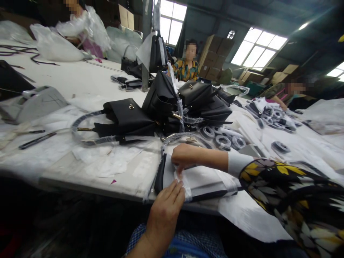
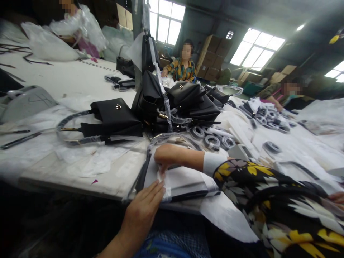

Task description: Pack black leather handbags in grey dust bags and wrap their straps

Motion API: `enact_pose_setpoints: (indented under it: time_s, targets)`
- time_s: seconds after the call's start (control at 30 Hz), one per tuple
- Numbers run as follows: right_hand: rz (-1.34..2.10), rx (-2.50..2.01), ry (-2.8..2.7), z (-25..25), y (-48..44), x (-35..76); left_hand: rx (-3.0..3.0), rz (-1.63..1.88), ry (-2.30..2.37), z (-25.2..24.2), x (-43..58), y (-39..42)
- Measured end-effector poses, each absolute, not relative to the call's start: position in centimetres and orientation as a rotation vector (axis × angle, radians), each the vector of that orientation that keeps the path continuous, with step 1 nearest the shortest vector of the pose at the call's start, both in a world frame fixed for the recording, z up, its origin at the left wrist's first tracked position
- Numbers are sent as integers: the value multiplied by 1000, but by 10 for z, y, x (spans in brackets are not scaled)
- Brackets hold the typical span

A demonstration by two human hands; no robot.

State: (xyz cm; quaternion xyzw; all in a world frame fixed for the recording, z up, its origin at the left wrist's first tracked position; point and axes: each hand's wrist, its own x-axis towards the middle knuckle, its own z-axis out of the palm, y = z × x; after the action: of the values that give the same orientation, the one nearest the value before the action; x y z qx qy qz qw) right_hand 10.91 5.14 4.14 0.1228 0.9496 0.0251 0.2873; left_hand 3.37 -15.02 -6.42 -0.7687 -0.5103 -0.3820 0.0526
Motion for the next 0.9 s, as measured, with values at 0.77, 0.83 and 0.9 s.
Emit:
enact_pose_setpoints:
  time_s: [0.77,0.83,0.9]
  targets:
    - [-646,1015,2761,18,68,160,-2279,-1017,-1483,-72,31,-151]
    - [-606,972,2756,16,52,162,-2264,-1041,-1483,-71,32,-151]
    - [-606,949,2692,13,46,160,-2258,-1056,-1481,-69,32,-150]
